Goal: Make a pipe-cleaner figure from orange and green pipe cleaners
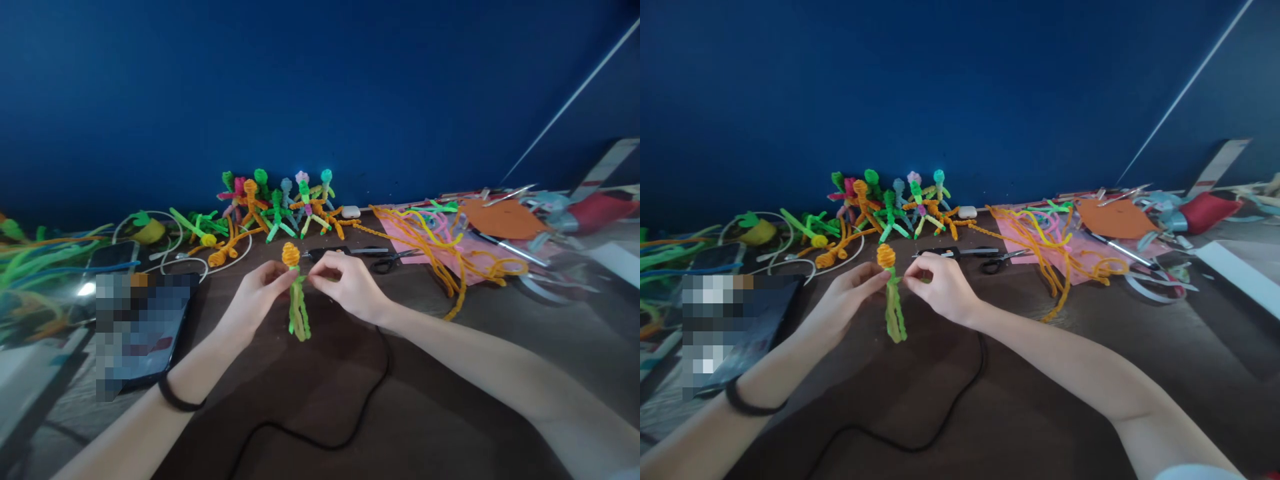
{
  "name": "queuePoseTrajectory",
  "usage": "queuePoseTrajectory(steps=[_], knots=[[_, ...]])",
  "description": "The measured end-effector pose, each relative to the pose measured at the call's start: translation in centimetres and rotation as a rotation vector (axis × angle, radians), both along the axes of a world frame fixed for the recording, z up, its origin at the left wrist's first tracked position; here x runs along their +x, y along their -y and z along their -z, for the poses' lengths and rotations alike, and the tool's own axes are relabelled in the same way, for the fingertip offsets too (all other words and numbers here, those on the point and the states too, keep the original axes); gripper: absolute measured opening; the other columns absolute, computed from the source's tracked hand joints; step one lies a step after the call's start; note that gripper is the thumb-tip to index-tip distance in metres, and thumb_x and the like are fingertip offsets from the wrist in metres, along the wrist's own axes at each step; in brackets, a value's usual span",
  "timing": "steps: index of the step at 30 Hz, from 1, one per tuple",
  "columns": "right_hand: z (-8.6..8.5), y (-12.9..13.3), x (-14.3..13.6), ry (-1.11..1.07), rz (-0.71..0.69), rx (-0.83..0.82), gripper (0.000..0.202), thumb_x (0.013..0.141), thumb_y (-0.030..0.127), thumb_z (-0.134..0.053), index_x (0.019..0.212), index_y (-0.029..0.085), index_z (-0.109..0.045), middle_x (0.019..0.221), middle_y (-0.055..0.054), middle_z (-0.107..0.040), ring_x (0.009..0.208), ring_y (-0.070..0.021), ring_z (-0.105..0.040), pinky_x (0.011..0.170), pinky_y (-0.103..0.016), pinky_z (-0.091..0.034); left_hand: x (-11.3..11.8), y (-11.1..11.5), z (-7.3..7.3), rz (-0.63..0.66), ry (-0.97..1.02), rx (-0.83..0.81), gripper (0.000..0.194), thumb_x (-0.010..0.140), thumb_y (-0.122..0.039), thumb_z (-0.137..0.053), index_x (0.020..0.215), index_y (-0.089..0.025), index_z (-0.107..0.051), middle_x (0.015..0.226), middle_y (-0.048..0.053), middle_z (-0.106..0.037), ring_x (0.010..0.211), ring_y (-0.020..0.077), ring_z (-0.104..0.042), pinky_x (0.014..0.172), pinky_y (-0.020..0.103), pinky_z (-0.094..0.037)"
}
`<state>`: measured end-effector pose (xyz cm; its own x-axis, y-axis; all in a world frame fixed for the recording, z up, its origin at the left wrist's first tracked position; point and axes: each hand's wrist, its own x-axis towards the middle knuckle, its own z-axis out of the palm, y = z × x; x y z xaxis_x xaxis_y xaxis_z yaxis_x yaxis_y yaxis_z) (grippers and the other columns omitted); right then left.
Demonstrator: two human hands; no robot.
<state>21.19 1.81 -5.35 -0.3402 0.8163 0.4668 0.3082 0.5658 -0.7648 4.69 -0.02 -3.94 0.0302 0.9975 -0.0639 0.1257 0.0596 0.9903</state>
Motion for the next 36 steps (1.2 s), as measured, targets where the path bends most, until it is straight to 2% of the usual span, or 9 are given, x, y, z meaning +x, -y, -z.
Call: queuePoseTrajectory(steps=[4,7,10,15,19,25,28,31,36], knots=[[-0.1,0.3,-0.2,0.007,-0.036,0.035,0.007,0.074,0.016,-0.059,0.067,0.014,-0.059,0.067,0.001,-0.054,0.062,-0.0079,-0.048,0.057,-0.02,-0.037,0.1,0.0,-0.1,-0.039,-0.063,0.017,0.023,0.061,-0.034,-0.069,0.067,-0.014,-0.06,0.057,-0.003,-0.054,0.055,0.0101,-0.05,0.051,0.02,-0.039],[-0.2,0.3,-0.1,-0.012,-0.038,0.007,0.008,0.074,0.019,-0.06,0.067,0.015,-0.06,0.067,0.001,-0.055,0.062,-0.0078,-0.048,0.058,-0.02,-0.037,-0.2,-0.1,0.0,0.026,0.049,0.005,0.02,0.065,-0.033,-0.067,0.071,-0.015,-0.063,0.065,-0.001,-0.059,0.062,0.0104,-0.054,0.057,0.02,-0.043],[-0.4,0.1,0.0,-0.057,-0.059,-0.089,0.01,0.074,0.023,-0.061,0.068,0.014,-0.061,0.067,0.001,-0.055,0.061,-0.0075,-0.048,0.057,-0.021,-0.037,-0.5,-0.2,0.1,0.086,0.225,-0.061,0.016,0.066,-0.029,-0.067,0.075,-0.016,-0.065,0.071,0.0,-0.063,0.065,0.0102,-0.057,0.061,0.021,-0.047],[-0.5,-0.4,0.1,-0.154,-0.135,-0.299,0.014,0.072,0.027,-0.062,0.07,0.014,-0.06,0.061,0.003,-0.053,0.054,-0.0066,-0.044,0.052,-0.021,-0.034,-0.6,-0.2,-0.2,0.147,0.425,-0.119,0.012,0.066,-0.024,-0.069,0.075,-0.017,-0.067,0.066,-0.001,-0.063,0.058,0.0079,-0.057,0.056,0.019,-0.049],[-0.4,-0.6,0.0,-0.233,-0.21,-0.406,0.013,0.07,0.026,-0.064,0.069,0.013,-0.061,0.058,0.004,-0.051,0.053,-0.0064,-0.043,0.051,-0.021,-0.032,-0.5,0.0,-0.4,0.219,0.514,-0.142,0.013,0.063,-0.022,-0.071,0.074,-0.016,-0.069,0.066,-0.001,-0.064,0.057,0.0086,-0.059,0.053,0.017,-0.048],[0.1,-0.3,-0.5,-0.367,-0.345,-0.551,0.009,0.064,0.021,-0.067,0.064,0.014,-0.061,0.063,0.003,-0.056,0.062,-0.0081,-0.05,0.062,-0.023,-0.037,-0.4,0.4,0.0,0.324,0.558,-0.232,0.016,0.06,-0.025,-0.074,0.072,-0.016,-0.07,0.062,0.0,-0.064,0.055,0.0092,-0.06,0.048,0.014,-0.044],[0.4,-0.4,-0.5,-0.374,-0.342,-0.548,0.01,0.063,0.022,-0.067,0.064,0.014,-0.061,0.063,0.003,-0.056,0.063,-0.0086,-0.05,0.062,-0.024,-0.037,-0.5,0.4,0.0,0.332,0.543,-0.256,0.018,0.059,-0.026,-0.074,0.074,-0.016,-0.07,0.063,0.0,-0.065,0.054,0.0088,-0.059,0.047,0.014,-0.043],[0.4,-0.5,-0.3,-0.281,-0.252,-0.469,0.01,0.066,0.023,-0.065,0.065,0.013,-0.061,0.064,0.002,-0.056,0.06,-0.0078,-0.048,0.059,-0.023,-0.037,-0.7,0.0,-0.1,0.295,0.441,-0.225,0.019,0.067,-0.025,-0.068,0.083,-0.016,-0.07,0.073,0.004,-0.068,0.061,0.0107,-0.061,0.054,0.017,-0.046],[-0.1,-0.4,0.1,-0.075,-0.089,-0.259,0.008,0.072,0.019,-0.059,0.067,0.013,-0.059,0.062,0.002,-0.054,0.057,-0.0073,-0.047,0.055,-0.021,-0.037,-1.0,-0.6,0.0,0.123,0.247,-0.06,0.019,0.072,-0.028,-0.059,0.086,-0.016,-0.068,0.082,0.006,-0.068,0.071,0.0169,-0.062,0.065,0.026,-0.049]])
